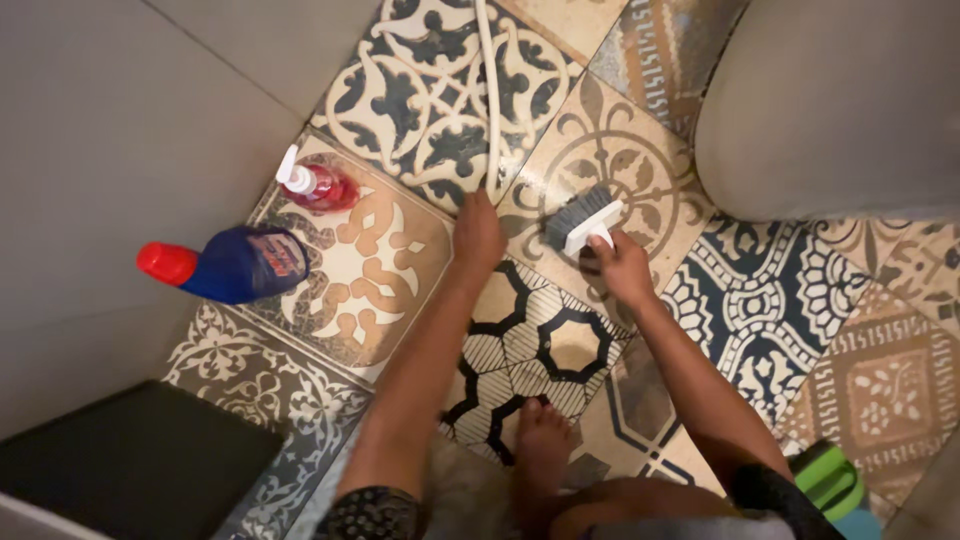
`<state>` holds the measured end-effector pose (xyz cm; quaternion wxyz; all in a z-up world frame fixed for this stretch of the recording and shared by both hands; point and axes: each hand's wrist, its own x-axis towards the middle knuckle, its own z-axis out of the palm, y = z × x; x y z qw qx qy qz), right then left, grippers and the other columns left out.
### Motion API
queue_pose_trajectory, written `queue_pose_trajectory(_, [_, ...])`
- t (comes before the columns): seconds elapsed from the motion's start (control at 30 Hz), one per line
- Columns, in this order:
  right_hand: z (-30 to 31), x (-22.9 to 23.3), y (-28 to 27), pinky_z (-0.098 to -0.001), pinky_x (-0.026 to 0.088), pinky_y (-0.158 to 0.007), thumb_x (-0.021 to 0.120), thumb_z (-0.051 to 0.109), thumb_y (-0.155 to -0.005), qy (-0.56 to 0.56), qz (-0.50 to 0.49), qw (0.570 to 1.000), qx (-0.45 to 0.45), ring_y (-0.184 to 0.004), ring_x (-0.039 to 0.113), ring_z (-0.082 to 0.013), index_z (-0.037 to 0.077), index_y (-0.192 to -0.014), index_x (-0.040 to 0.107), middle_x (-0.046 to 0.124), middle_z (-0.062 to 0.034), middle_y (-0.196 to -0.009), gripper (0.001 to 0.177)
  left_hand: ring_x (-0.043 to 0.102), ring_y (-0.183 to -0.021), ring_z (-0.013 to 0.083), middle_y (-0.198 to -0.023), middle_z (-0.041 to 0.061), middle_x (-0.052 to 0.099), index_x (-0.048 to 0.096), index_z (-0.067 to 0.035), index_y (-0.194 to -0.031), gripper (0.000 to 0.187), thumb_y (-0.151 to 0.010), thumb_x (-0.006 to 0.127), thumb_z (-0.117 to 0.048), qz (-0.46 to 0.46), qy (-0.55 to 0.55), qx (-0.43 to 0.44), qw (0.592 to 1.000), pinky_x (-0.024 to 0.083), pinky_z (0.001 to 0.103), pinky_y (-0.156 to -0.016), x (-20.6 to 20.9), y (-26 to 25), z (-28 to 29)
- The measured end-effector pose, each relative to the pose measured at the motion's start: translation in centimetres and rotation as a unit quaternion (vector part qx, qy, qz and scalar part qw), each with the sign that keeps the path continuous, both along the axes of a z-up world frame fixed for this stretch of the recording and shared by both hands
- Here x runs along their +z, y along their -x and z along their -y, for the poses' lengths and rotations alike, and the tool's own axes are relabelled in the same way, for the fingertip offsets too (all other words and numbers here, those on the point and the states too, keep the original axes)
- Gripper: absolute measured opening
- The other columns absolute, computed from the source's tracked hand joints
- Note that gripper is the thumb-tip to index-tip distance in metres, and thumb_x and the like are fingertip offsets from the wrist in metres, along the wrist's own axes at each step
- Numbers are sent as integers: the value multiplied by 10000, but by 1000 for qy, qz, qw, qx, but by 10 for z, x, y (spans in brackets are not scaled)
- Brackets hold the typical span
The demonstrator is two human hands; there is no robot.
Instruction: The person scrubs the toilet seat and bowl with a brush, wipes the exterior base, and cleans the spray hose using a sponge.
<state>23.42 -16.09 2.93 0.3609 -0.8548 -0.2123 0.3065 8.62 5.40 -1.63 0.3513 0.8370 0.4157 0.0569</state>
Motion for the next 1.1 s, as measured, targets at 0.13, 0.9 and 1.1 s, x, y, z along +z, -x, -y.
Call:
queue_pose_trajectory(0.13, [-18, 4, -39, -409, 533, -810, 592, 379, -1036, -28, 95, 994, 50, -885, 709, -320, 13, -1125, 698, 729, -202, -956, 391, 625, -1069, 503, -1259, 289, 586, 433, 19, -1277, 567, -783, 710, -5, -44, 59, -65, 995, 518, 545, -907, 14, -6, -60])
queue_pose_trajectory(0.9, [-253, 78, -44, -461, 590, -727, 528, 573, -1008, 261, 236, 875, 332, -842, 751, -370, -19, -1062, 652, 751, -220, -885, 608, 588, -938, 362, -1055, 156, 628, 632, 13, -1279, 408, -925, 642, -189, 65, -210, -67, 973, 471, 513, -776, 2, -22, -97])
queue_pose_trajectory(1.1, [-294, 103, -49, -492, 582, -707, 530, 535, -985, 287, 201, 869, 349, -837, 742, -379, 24, -1070, 649, 738, -214, -903, 531, 579, -944, 319, -968, 125, 615, 701, 3, -1105, 262, -912, 651, -167, 86, -236, -134, 959, 430, 484, -811, -23, -13, -95])
